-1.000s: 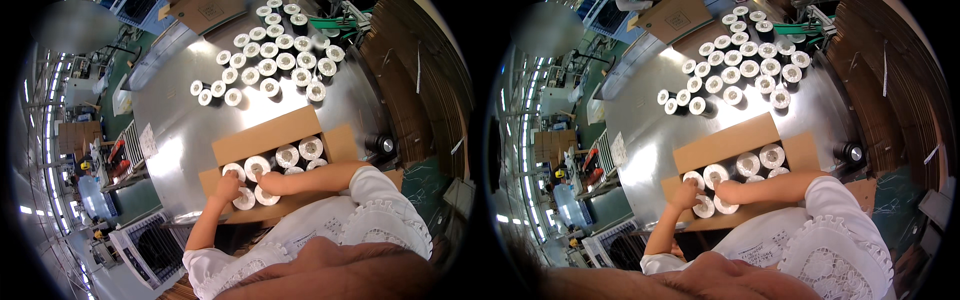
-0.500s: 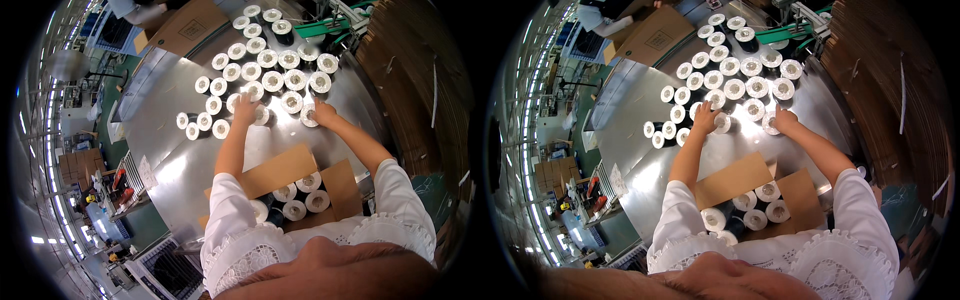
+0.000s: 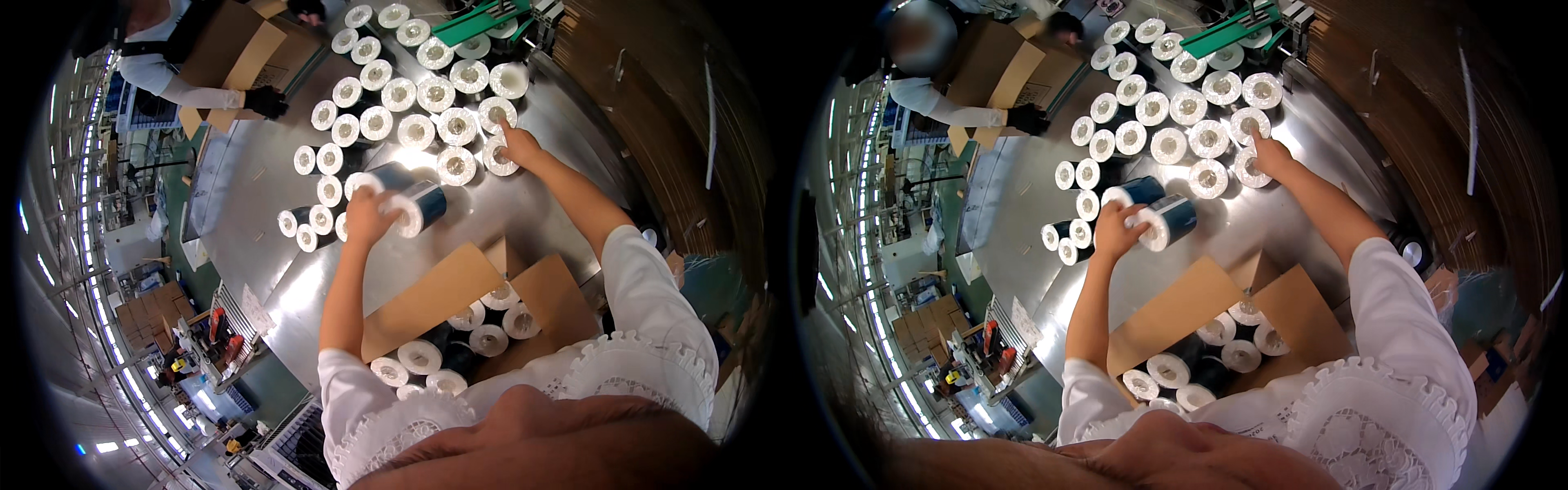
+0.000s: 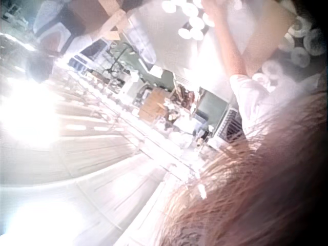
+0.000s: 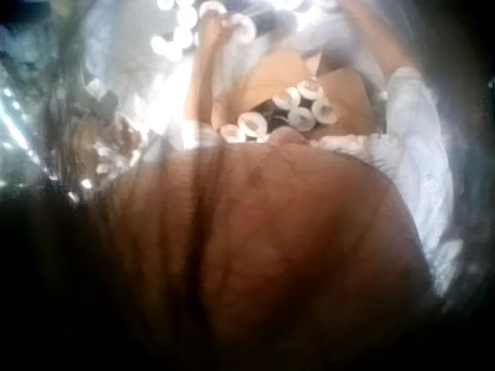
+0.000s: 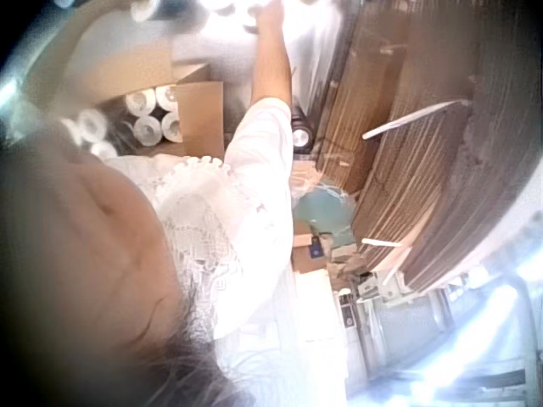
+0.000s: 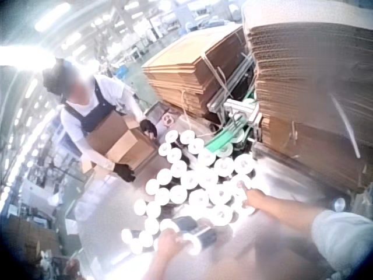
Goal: The person assembles cardboard boxes and packs cylindrical rolls into them on a metal worktable. They repeatedly open boxes, place rolls inside, and close the boxes while other workers perform similar tasks nearby.
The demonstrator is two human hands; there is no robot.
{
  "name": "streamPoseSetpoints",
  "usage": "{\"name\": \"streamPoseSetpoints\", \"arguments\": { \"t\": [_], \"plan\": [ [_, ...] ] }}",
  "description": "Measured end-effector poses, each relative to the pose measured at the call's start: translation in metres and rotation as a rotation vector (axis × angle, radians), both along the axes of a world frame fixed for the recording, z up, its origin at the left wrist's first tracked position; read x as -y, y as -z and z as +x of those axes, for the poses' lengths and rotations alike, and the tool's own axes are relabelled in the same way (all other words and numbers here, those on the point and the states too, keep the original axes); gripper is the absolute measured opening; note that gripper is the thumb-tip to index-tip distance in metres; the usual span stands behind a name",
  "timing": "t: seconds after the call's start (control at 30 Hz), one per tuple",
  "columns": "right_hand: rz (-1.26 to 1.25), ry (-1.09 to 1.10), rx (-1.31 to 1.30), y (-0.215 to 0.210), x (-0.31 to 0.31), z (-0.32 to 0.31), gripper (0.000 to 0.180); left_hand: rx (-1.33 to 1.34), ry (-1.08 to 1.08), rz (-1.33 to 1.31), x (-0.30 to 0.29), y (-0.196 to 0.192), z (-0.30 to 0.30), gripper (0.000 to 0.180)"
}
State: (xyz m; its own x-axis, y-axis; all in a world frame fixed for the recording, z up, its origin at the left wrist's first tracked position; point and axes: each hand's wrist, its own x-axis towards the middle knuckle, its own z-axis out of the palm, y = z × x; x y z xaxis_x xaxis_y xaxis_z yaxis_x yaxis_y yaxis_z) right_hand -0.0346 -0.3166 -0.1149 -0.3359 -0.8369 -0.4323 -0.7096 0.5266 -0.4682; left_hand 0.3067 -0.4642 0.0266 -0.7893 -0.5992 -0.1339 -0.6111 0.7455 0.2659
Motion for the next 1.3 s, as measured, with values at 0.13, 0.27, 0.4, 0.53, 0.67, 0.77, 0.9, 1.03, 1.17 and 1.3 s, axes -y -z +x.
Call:
{"name": "streamPoseSetpoints", "arguments": {
  "t": [0.13,0.27,0.4,0.53,0.67,0.77,0.9,1.03,1.17,1.3],
  "plan": [
    [-0.065,-0.096,0.020,-0.017,-0.014,-0.010,0.078,-0.384,-0.352,0.336,-0.055,-0.118,0.067,0.036],
    [-0.325,-0.009,0.064,-0.091,-0.052,-0.014,0.072,-0.702,-0.494,1.162,-0.150,-0.195,0.100,0.031],
    [-0.609,0.072,0.338,-0.238,-0.094,0.023,0.069,-0.555,-0.473,1.303,-0.249,-0.162,0.118,0.025],
    [-0.725,-0.206,0.217,-0.299,-0.167,0.076,0.068,0.130,0.061,0.064,-0.300,-0.162,0.079,0.032],
    [-0.356,-0.688,0.181,-0.333,-0.232,0.138,0.065,0.248,0.094,-0.020,-0.326,-0.101,0.073,0.025],
    [-0.043,-0.699,0.156,-0.335,-0.256,0.176,0.064,0.298,0.125,-0.066,-0.328,-0.099,0.068,0.020],
    [0.001,-0.729,0.062,-0.274,-0.253,0.213,0.061,0.199,0.162,-0.009,-0.333,-0.105,0.078,0.029],
    [0.044,-0.731,0.005,-0.247,-0.246,0.213,0.060,-0.165,-0.010,0.507,-0.310,-0.122,0.128,0.064],
    [-0.439,-0.148,0.058,-0.272,-0.261,0.173,0.039,-0.161,-0.655,-0.093,-0.314,-0.166,0.221,0.077],
    [-0.162,-0.054,-0.160,-0.224,-0.253,0.096,0.041,-0.054,-1.304,0.055,-0.340,-0.134,0.302,0.076]
  ]
}}
